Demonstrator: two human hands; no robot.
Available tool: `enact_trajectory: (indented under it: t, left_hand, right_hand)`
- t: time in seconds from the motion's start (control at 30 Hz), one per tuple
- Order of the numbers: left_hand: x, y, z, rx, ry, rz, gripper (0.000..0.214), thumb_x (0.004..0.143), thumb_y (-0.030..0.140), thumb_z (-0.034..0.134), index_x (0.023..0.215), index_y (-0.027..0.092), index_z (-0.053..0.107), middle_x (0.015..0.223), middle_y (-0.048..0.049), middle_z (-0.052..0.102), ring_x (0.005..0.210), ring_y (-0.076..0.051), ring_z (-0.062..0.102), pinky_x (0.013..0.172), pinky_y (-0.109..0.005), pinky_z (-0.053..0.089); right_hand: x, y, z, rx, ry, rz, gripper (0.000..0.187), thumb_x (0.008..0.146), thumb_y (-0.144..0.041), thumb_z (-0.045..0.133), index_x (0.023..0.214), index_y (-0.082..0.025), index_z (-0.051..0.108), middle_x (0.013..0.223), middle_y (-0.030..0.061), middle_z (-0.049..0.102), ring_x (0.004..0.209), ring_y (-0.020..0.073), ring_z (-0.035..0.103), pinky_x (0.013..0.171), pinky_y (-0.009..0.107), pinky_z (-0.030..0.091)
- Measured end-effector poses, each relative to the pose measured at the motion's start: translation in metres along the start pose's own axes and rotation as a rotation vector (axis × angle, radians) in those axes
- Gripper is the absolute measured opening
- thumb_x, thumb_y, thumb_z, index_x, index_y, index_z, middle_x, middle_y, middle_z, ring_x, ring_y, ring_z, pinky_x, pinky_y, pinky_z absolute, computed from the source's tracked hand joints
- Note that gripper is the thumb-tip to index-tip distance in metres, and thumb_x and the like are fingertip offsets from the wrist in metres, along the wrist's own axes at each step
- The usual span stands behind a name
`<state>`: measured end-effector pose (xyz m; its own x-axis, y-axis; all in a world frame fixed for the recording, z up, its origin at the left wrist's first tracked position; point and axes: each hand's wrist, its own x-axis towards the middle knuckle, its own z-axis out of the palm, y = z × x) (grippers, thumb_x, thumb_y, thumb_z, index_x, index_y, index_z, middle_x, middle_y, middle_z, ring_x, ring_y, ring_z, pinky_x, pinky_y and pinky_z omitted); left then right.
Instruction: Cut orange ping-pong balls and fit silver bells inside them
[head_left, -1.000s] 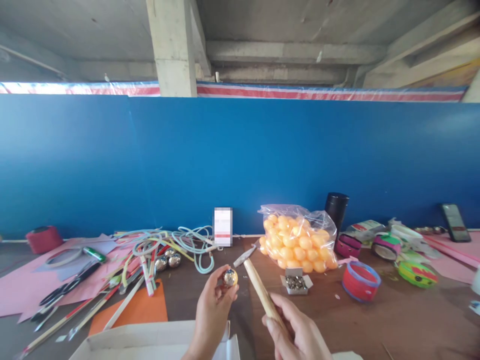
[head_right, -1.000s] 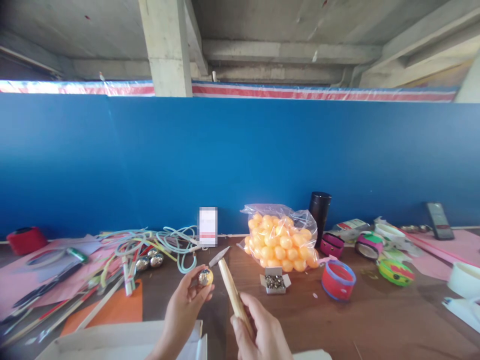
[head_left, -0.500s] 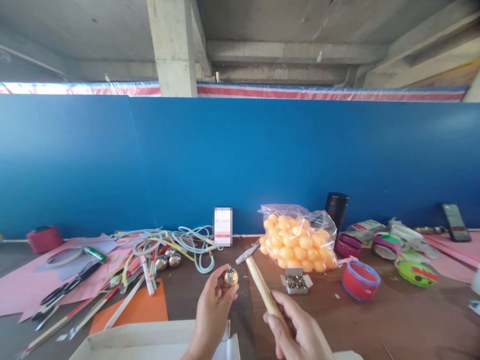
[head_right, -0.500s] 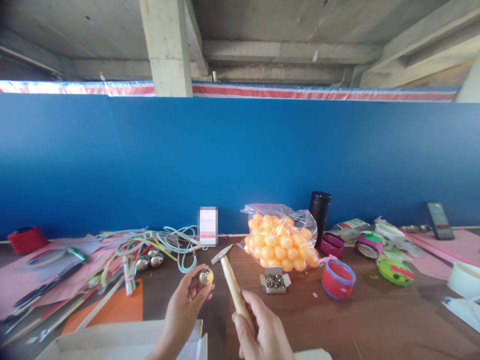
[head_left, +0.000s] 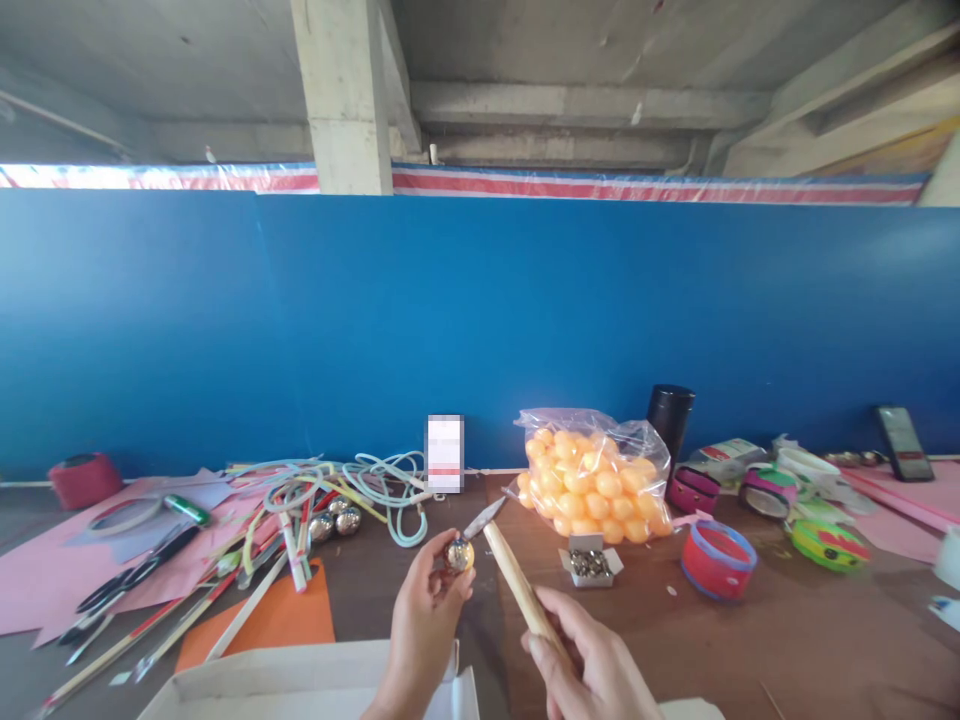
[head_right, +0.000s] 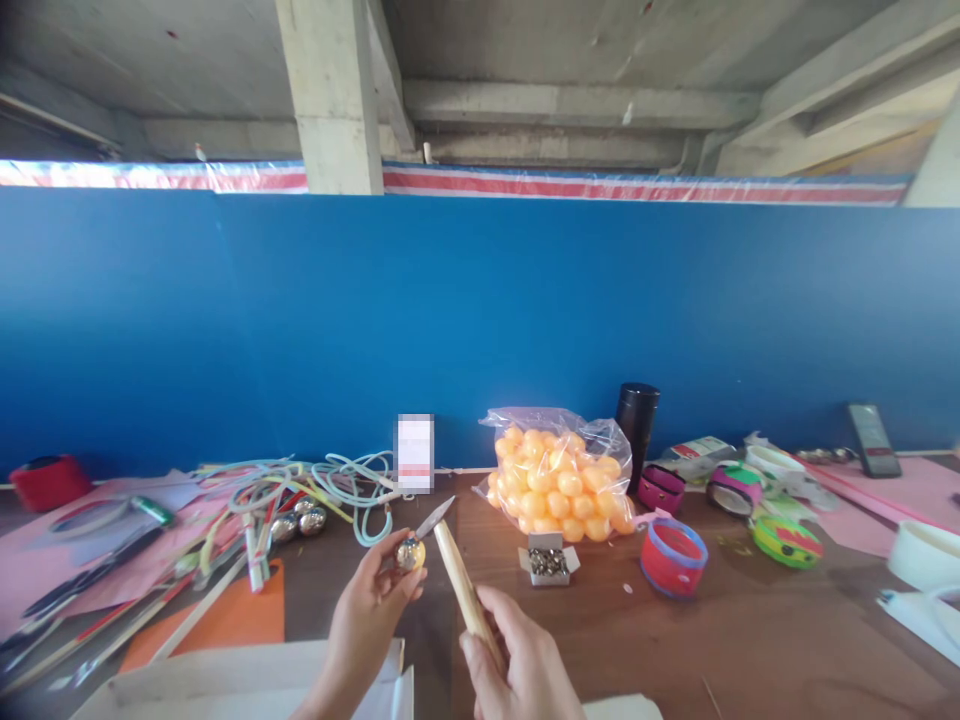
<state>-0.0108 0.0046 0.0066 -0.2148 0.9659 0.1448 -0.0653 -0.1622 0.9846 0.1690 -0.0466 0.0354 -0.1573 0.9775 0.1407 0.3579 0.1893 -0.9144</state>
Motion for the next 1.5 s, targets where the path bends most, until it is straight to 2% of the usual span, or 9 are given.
enact_trajectory:
  t: [0.17,0.33,0.47,0.7,0.83,1.1,1.5]
  left_hand:
    - [-0.001,0.002,0.002,-0.042,0.015,-0.013,0.049,0.066,0.033,0.069,0.111,0.019,0.056,0.095,-0.0063,0.068,0.079,-0.020,0.066,0.069,-0.030,0.054]
    - [-0.001,0.003,0.001,-0.007,0.032,-0.013,0.049,0.067,0.033,0.069,0.112,0.019,0.056,0.096,-0.0068,0.068,0.079,-0.020,0.066,0.069,-0.030,0.054]
    - [0.000,0.003,0.001,-0.021,0.048,-0.023,0.049,0.065,0.034,0.070,0.110,0.019,0.058,0.096,-0.0064,0.068,0.079,-0.021,0.067,0.068,-0.030,0.055]
    - [0.000,0.001,0.001,-0.037,0.048,-0.007,0.048,0.065,0.035,0.070,0.109,0.020,0.057,0.100,-0.0070,0.066,0.084,-0.022,0.067,0.070,-0.031,0.056]
    - [0.000,0.002,0.001,-0.016,0.053,-0.013,0.048,0.066,0.036,0.069,0.109,0.019,0.057,0.099,-0.0069,0.066,0.080,-0.020,0.067,0.068,-0.030,0.056]
    - [0.000,0.004,0.003,0.008,0.072,0.007,0.047,0.063,0.036,0.070,0.106,0.019,0.060,0.096,-0.0077,0.068,0.076,-0.020,0.067,0.066,-0.029,0.054]
    - [-0.001,0.000,0.002,0.052,0.055,0.034,0.045,0.067,0.036,0.068,0.108,0.019,0.059,0.099,-0.0080,0.068,0.078,-0.020,0.066,0.069,-0.029,0.053]
  right_hand:
    - [0.000,0.000,0.000,-0.009,0.029,0.005,0.049,0.083,-0.054,0.043,0.111,-0.016,0.053,0.061,-0.0021,0.056,0.041,0.0117,0.055,0.042,0.021,0.042]
    - [0.002,0.004,0.001,-0.030,-0.004,-0.015,0.046,0.083,-0.051,0.042,0.111,-0.016,0.054,0.065,-0.0010,0.058,0.040,0.0104,0.054,0.041,0.020,0.043]
    - [0.005,0.008,-0.001,-0.062,0.006,0.035,0.043,0.084,-0.049,0.041,0.111,-0.017,0.052,0.072,0.0013,0.063,0.040,0.0095,0.055,0.037,0.017,0.040]
    - [0.010,0.015,-0.005,-0.065,-0.135,0.130,0.027,0.084,-0.029,0.042,0.106,-0.017,0.052,0.071,-0.0021,0.059,0.046,0.0095,0.061,0.039,0.015,0.043]
    - [0.010,0.020,-0.002,-0.092,-0.107,0.153,0.028,0.083,-0.024,0.040,0.107,-0.017,0.052,0.074,-0.0014,0.061,0.040,0.0072,0.058,0.037,0.015,0.041]
    - [0.010,0.026,0.003,-0.144,-0.064,0.135,0.025,0.083,-0.021,0.038,0.103,-0.016,0.054,0.072,0.0007,0.064,0.040,0.0091,0.058,0.035,0.016,0.039]
    - [0.011,0.025,0.003,-0.106,-0.074,0.185,0.023,0.083,-0.017,0.038,0.098,-0.017,0.054,0.071,-0.0007,0.061,0.041,0.0078,0.059,0.035,0.014,0.038]
